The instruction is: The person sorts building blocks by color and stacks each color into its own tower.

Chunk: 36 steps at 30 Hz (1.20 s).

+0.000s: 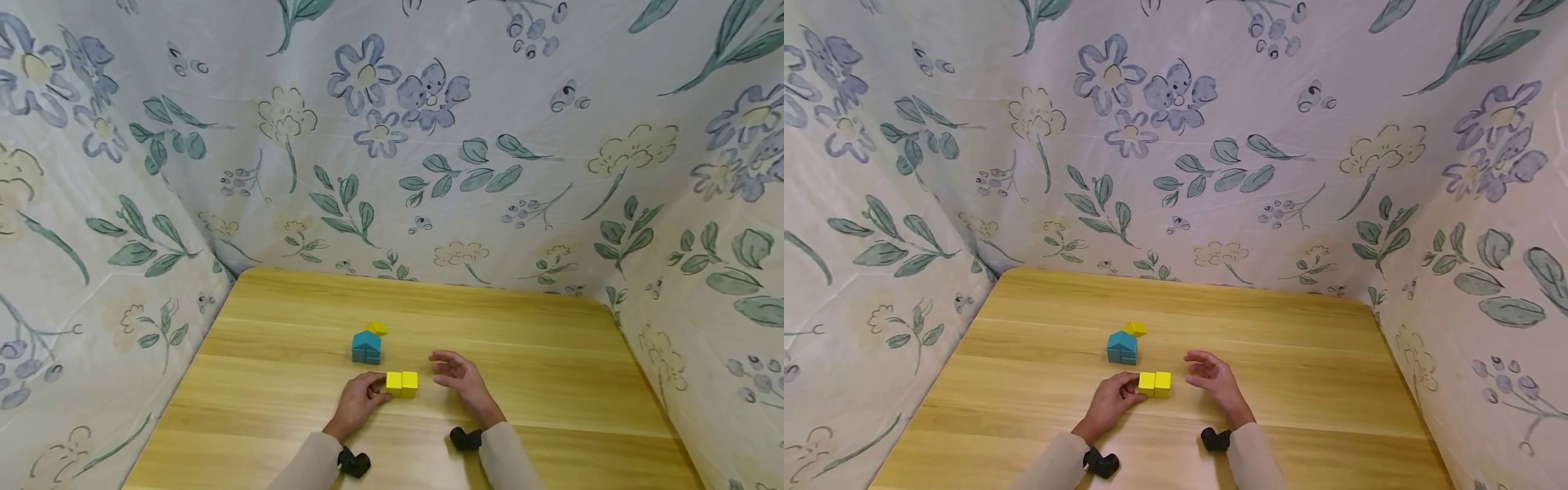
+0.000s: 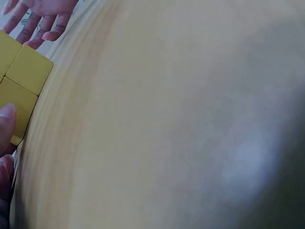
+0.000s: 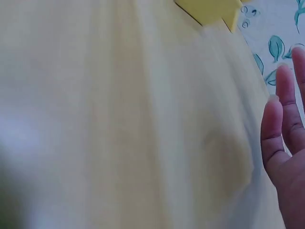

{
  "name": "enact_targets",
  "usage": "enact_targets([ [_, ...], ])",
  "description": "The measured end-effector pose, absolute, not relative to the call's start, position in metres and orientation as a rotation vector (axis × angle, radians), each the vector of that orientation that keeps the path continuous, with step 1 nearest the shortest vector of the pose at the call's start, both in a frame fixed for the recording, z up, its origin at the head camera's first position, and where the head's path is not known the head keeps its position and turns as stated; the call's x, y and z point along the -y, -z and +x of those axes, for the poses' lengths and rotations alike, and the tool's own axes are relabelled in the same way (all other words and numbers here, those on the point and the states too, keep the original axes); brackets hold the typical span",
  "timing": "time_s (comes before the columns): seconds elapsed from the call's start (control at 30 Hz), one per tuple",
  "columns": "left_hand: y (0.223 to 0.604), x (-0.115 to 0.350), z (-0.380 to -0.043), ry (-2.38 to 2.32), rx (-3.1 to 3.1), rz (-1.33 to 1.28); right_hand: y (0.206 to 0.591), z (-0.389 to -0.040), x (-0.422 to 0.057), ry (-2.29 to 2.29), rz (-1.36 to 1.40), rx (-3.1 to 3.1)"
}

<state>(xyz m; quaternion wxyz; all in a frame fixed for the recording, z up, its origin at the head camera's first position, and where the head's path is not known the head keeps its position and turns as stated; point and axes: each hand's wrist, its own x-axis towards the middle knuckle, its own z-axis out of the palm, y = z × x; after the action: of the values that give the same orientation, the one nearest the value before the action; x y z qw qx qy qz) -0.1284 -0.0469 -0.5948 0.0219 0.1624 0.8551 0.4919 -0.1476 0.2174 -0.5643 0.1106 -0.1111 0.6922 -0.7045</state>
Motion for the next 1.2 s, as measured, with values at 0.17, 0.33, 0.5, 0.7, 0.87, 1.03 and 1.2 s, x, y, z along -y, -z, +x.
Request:
enact_targets([
  [0.17,0.595,0.049,-0.130,-1.528,-2.649,0.491,0.548,-0.177,-0.215,2.026,-0.362,-2.130],
  [0.33,0.596,0.051,-0.131,-1.537,-2.651,0.498,0.521,-0.208,-0.198,1.812,-0.377,-2.283],
  [0.5,0.597,0.053,-0.132,-1.527,-2.664,0.492,0.529,-0.244,-0.177,1.579,-0.434,-2.386],
  [0.7,0.596,0.053,-0.134,-1.526,-2.657,0.488,0.525,-0.270,-0.151,1.362,-0.530,-2.421],
  [0.87,0.597,0.051,-0.133,-1.497,-2.651,0.477,0.526,-0.285,-0.132,1.202,-0.577,-2.458],
  [1.03,0.599,0.050,-0.133,-1.500,-2.635,0.465,0.533,-0.294,-0.117,1.148,-0.623,-2.439],
  [1.2,0.601,0.048,-0.133,-1.503,-2.641,0.478,0.542,-0.297,-0.110,1.143,-0.600,-2.405],
])
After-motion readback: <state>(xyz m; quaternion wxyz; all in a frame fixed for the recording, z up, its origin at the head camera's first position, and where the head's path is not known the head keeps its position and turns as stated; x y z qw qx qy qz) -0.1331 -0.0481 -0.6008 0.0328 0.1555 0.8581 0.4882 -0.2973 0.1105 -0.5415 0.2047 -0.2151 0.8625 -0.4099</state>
